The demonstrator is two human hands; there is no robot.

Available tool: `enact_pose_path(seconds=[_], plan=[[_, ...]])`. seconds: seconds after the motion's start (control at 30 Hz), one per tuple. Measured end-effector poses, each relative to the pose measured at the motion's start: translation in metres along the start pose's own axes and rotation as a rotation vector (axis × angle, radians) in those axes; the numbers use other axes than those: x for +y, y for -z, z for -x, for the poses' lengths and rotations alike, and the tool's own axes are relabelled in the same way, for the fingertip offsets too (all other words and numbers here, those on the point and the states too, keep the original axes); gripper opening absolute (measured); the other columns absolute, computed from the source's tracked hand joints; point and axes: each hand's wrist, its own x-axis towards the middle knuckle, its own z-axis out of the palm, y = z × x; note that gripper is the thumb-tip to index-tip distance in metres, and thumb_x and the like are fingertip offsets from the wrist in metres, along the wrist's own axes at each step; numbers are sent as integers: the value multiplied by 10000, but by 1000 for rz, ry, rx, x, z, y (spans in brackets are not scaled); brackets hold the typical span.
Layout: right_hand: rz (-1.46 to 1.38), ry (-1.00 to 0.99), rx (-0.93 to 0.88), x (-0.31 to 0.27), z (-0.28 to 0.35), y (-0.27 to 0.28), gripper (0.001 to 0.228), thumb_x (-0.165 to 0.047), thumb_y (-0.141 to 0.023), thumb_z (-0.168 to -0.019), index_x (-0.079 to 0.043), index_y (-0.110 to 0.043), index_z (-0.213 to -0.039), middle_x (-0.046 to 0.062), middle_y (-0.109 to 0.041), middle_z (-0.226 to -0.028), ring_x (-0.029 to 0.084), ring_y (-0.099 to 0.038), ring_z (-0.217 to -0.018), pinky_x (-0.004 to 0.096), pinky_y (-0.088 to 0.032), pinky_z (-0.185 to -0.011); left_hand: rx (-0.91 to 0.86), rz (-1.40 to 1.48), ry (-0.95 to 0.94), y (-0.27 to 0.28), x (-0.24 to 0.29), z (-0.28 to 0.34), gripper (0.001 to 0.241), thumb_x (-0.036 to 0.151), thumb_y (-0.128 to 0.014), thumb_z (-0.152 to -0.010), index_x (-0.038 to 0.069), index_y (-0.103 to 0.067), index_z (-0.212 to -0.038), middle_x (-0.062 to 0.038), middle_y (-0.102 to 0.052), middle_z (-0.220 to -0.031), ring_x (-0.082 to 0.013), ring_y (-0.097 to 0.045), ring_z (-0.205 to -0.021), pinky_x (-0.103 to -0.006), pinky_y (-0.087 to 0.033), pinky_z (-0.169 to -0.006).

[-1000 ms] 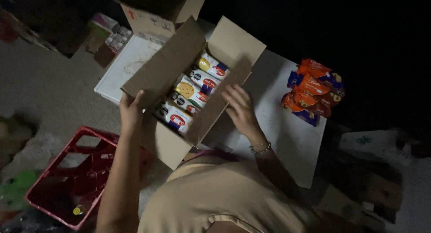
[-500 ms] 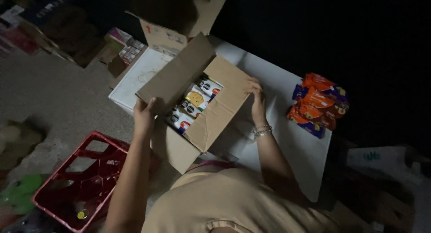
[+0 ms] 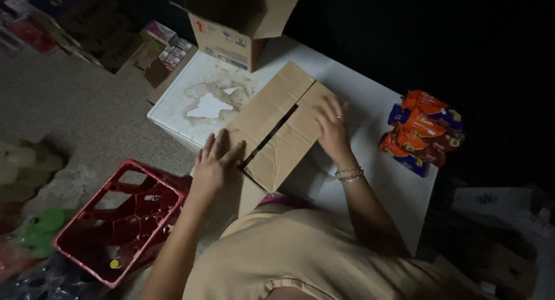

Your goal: The person removes snack packages from one cardboard box, inspects them, and places them into another cardboard box.

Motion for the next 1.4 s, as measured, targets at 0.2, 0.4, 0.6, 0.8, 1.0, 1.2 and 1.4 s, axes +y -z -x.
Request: enact_pose_path(seconds=[0.2,0.4,0.6,0.8,1.0,1.2,1.4], plan=[[-356,46,-304,-68,-58,46,404,-135,-557,-1060,-53,-526,-1454,335,-489,-1448,523,-424,-1404,784,-190,-1116,-226,-163,122,-28,-36,-13,476,397,-615,-944,406,-604,-1420,-151,-422,-1589,-461,-471,-1382,-621,-537,-951],[-180,319,-434,-52,-65,-4,410,-439,-691,-948,-330,-661,-1343,106,-522,-1513,345,-408,-1470,703,-167,-1140,-53,45,302,49,20,-1,660,357,-529,-1051,-18,-370,-1570,-341,-668,-1057,-520,-692,-977,-615,-547,-808],[-471,250,-573,-55,-71,21,317,-435,-602,-1036,-191,-738,-1187,114,-513,-1493,404,-319,-1509,695,-136,-1166,-30,750,572,74,-23,6,413,425,-574,-1007,280,-662,-1383,-166,-703,-1237,-383,-689,-1141,-524,-528,-945],[130,382,-722,-85,-58,-15,450,-153,-846,-739,-181,-738,-1175,98,-366,-1618,352,-180,-1563,807,-202,-1096,-15,433,137,-24,-20,-26,584,401,-725,-958,179,-553,-1470,-125,-676,-1033,-352,-691,-1004,-506,-549,-904],[-685,437,-320,-102,-68,15,161,10,-675,-896,-11,-587,-763,134,-647,-1271,370,-583,-1264,565,-448,-1034,-14,16,180,-85,-36,-56,574,410,-609,-990,131,-465,-1471,-208,-641,-1056,-463,-685,-997,-551,-551,-864],[-1326,38,55,-90,-19,5,453,-147,-450,-1018,-33,-568,-597,116,-574,-625,305,-603,-690,512,-539,-858,-79,2,284,-46,-30,-43,659,462,-615,-998,265,-384,-1583,-207,-651,-974,-485,-681,-950,-584,-562,-838],[-1189,228,314,-89,7,16,523,-292,-496,-1055,-85,-560,-579,60,-609,-609,273,-622,-628,424,-513,-713,105,-425,277,-107,-62,-45,392,181,-507,-1019,275,-601,-1388,-55,-721,-884,-240,-742,-822,-380,-609,-625]])
